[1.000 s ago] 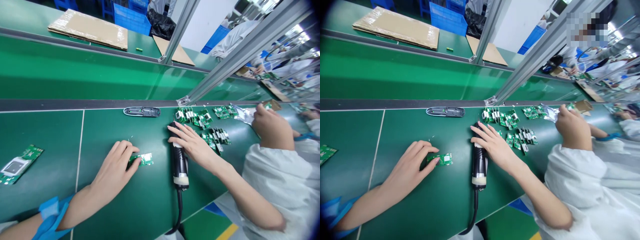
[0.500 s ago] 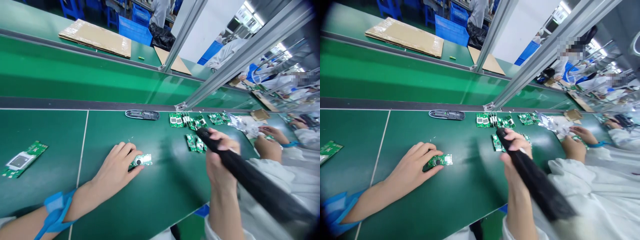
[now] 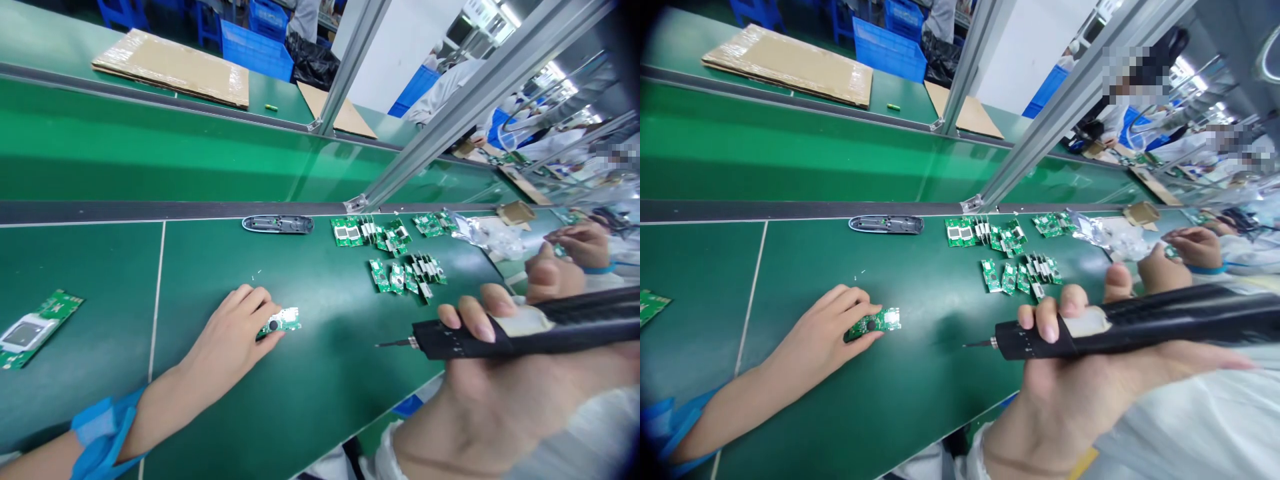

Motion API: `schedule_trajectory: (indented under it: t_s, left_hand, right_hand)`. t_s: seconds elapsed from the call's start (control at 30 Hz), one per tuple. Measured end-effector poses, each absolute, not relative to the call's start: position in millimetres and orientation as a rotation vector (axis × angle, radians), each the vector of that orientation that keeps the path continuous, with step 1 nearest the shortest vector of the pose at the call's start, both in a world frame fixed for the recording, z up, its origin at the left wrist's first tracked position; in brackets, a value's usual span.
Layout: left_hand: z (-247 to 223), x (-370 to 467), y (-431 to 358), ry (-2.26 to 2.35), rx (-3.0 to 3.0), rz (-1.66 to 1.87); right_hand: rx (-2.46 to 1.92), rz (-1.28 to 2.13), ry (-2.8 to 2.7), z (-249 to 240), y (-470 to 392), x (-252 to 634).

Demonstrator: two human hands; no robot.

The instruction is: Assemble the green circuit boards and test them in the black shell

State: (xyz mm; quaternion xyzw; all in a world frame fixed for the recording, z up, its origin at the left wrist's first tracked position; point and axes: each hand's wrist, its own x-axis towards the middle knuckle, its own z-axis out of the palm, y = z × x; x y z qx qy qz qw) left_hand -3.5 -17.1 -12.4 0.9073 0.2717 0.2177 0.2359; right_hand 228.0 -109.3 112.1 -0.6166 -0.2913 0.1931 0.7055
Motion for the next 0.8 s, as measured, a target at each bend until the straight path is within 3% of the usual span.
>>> schedule_trajectory:
  t_s: [0.13, 0.27, 0.47, 0.67, 0.8]
  left_hand:
    - [-10, -4, -15, 0.753, 2.258, 0.661]
    - [1, -5, -5, 0.793, 1.456, 0.525]
    - [14, -4, -3, 0.583, 0.551, 0.551]
    - [19, -1, -2, 0.480, 0.354, 0.617]
    - [20, -4, 4, 0.490, 0.297, 0.632]
  right_hand:
    - [-1.179, 0.558, -0.426, 103, -106, 238]
    - [-1.155, 0.805, -0.440, 94, -93, 229]
    - [-1.447, 1.094, -0.716, 73, -63, 208]
    - [-1.886, 0.727, -1.394, 59, -51, 223]
    - [-1.854, 0.562, -1.673, 60, -61, 242]
